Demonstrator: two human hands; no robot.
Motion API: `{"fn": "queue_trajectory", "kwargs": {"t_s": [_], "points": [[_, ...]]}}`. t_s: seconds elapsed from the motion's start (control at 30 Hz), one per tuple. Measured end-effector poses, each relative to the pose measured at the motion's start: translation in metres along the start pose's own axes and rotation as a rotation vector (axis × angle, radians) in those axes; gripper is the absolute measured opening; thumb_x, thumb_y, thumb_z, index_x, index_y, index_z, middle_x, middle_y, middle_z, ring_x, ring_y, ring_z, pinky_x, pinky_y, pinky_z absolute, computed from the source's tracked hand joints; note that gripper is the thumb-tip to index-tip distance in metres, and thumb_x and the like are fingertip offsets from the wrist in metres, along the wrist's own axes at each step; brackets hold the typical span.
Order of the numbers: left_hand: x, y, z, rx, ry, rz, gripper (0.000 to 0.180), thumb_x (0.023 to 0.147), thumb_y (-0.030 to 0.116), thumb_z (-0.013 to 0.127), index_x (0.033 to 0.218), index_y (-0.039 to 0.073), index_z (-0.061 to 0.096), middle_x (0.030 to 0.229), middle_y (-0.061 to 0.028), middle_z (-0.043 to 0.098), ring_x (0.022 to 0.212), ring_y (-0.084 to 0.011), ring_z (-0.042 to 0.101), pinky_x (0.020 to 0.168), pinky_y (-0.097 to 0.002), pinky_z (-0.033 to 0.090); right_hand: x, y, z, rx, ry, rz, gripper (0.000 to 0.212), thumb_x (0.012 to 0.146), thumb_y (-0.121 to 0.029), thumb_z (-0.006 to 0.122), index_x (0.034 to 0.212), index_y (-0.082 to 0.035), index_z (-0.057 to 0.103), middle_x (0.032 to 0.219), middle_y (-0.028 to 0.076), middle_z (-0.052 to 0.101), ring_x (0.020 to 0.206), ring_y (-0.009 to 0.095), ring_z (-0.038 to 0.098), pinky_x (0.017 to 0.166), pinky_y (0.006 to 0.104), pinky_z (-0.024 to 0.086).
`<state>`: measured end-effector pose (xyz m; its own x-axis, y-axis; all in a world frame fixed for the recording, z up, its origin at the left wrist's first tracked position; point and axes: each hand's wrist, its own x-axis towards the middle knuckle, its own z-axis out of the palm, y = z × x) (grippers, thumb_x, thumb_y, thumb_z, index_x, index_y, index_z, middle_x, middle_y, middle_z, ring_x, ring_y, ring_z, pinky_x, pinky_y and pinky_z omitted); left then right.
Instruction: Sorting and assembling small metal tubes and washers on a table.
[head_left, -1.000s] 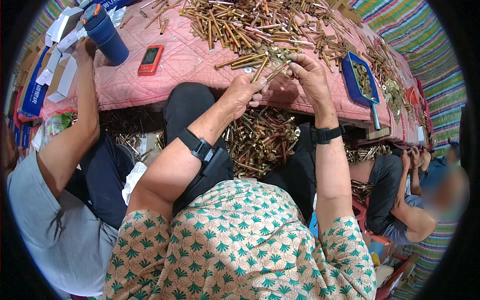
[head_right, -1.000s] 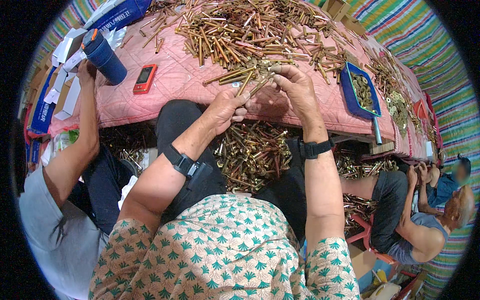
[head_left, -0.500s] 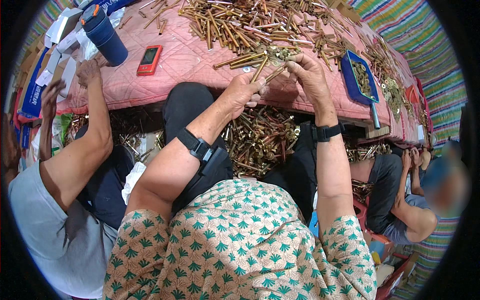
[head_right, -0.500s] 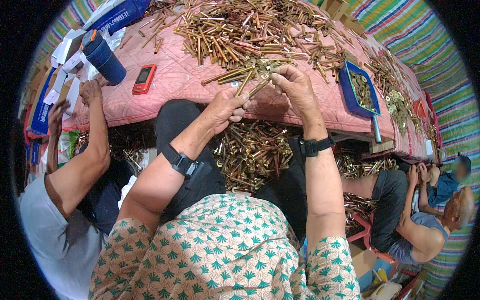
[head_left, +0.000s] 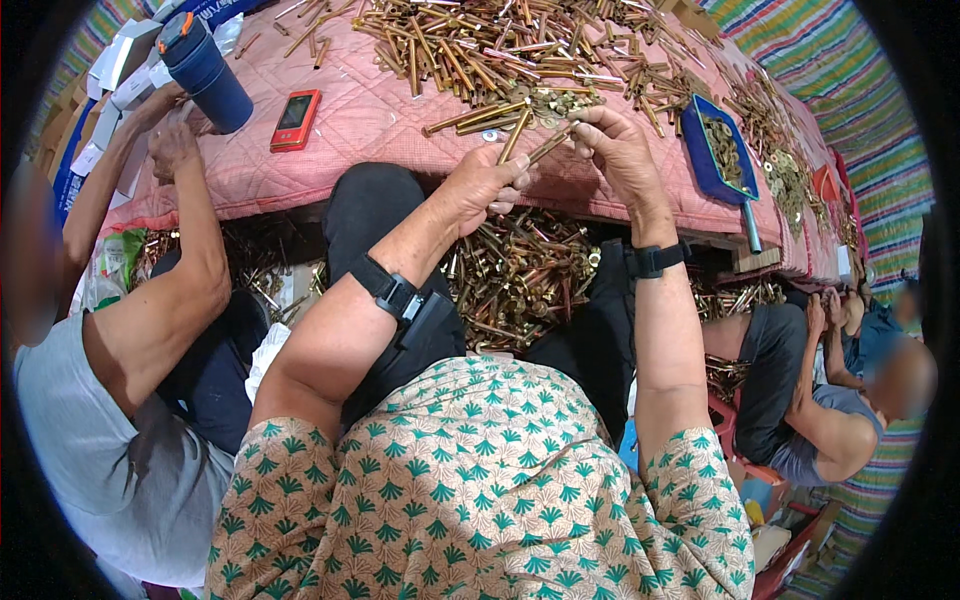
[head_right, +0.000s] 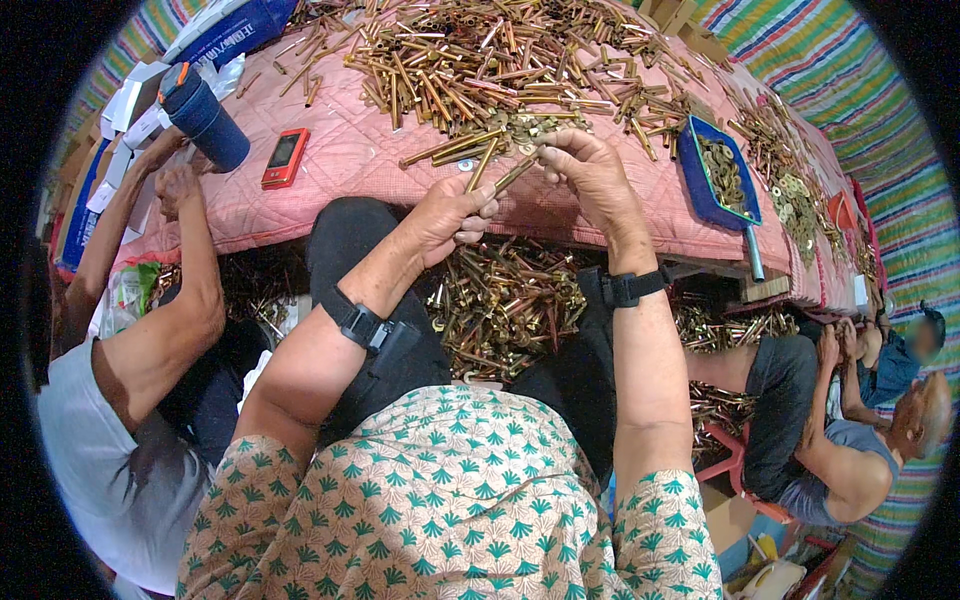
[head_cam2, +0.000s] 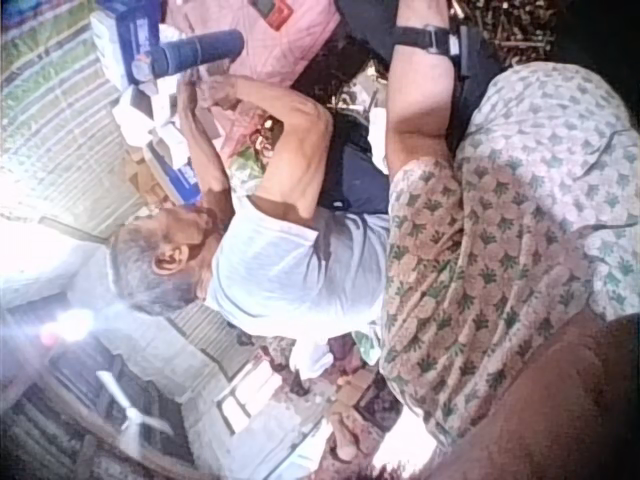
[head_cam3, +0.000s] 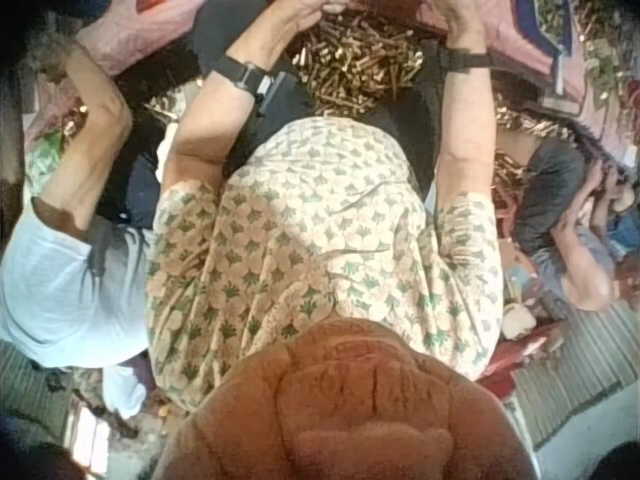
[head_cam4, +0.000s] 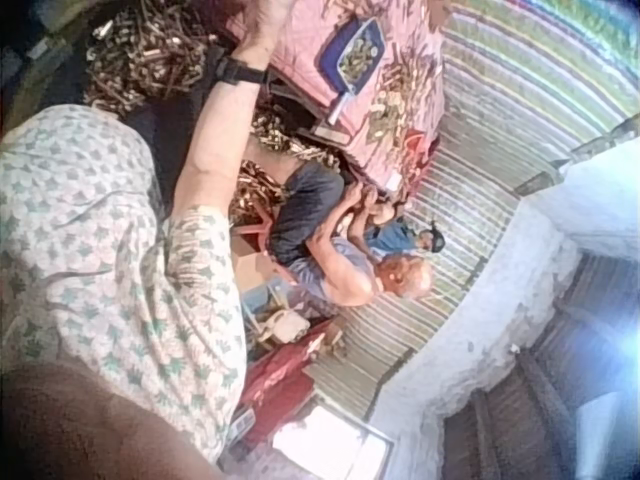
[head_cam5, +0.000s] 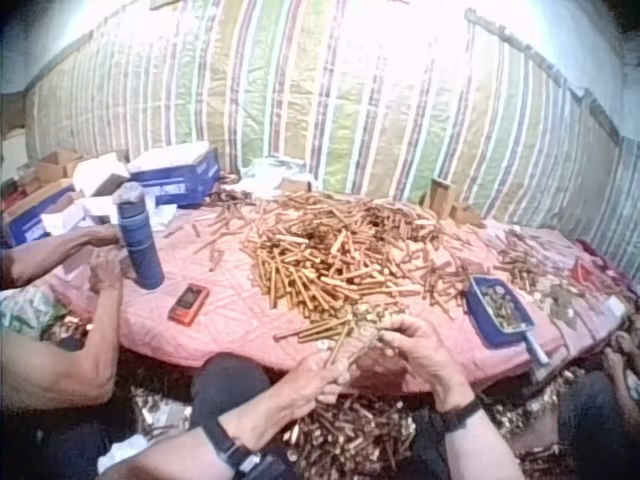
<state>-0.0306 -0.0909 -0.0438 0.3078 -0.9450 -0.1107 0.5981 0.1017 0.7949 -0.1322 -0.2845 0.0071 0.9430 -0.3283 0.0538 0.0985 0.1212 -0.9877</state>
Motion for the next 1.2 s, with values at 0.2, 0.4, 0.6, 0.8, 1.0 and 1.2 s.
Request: {"fn": "queue_trajectory", "kwargs": {"t_s": [0.2,0.4,0.6,0.8,1.0,1.2], "points": [[-0.001,0.0,0.004,0.016,0.018,0.033,0.015,0.095,0.021,0.055,0.101,0.009,0.05,0.073,0.0032,0.05,0.05,0.0001,0.037,0.04,-0.0145,0.026,-0.001,0.01,0.003,0.101,0.014,-0.059,0.01,0.088,-0.01,0.065,0.095,-0.004,0.061,0.079,0.0,0.061,0.063,0.005,0.052,0.056,0.0179,0.042],[-0.001,0.0,0.004,0.101,0.092,0.016,0.013,0.095,0.021,0.055,0.1,0.009,0.05,0.072,0.0036,0.05,0.049,0.0001,0.036,0.04,-0.0147,0.026,-0.001,0.009,0.005,0.048,0.005,-0.035,0.009,0.089,-0.012,0.065,0.093,-0.006,0.06,0.076,-0.002,0.059,0.06,0.004,0.049,0.053,0.0171,0.039],[0.0,-0.002,0.001,0.103,0.081,0.024,0.013,0.095,0.021,0.055,0.099,0.009,0.049,0.071,0.0038,0.049,0.048,0.0002,0.036,0.04,-0.0148,0.026,-0.003,0.008,0.017,0.088,0.085,-0.017,0.01,0.089,-0.015,0.065,0.088,-0.008,0.058,0.07,-0.006,0.054,0.057,0.002,0.044,0.05,0.0165,0.035],[0.001,-0.003,0.001,0.11,0.081,0.023,0.014,0.095,0.021,0.055,0.096,0.009,0.048,0.072,0.003,0.049,0.048,-0.0004,0.036,0.039,-0.0155,0.026,0.004,0.026,0.001,-0.041,0.087,-0.065,0.01,0.091,-0.016,0.062,0.087,-0.008,0.058,0.067,-0.006,0.048,0.051,0.003,0.036,0.046,0.0193,0.027],[0.001,-0.006,0.001,0.101,0.078,0.012,0.014,0.095,0.021,0.056,0.096,0.009,0.048,0.072,0.0026,0.049,0.048,-0.0007,0.036,0.04,-0.016,0.027,-0.003,0.022,0.007,0.077,0.047,-0.033,0.018,0.09,-0.02,0.065,0.08,-0.009,0.055,0.063,-0.007,0.046,0.05,0.002,0.035,0.045,0.0193,0.027],[0.004,-0.011,-0.002,0.139,0.093,-0.024,0.014,0.095,0.02,0.056,0.096,0.008,0.049,0.073,0.0026,0.05,0.05,-0.0007,0.037,0.04,-0.0164,0.027,0.0,0.028,0.006,-0.259,0.235,0.012,0.019,0.09,-0.023,0.065,0.082,-0.008,0.057,0.063,-0.007,0.045,0.052,0.003,0.035,0.046,0.0189,0.027]]}}
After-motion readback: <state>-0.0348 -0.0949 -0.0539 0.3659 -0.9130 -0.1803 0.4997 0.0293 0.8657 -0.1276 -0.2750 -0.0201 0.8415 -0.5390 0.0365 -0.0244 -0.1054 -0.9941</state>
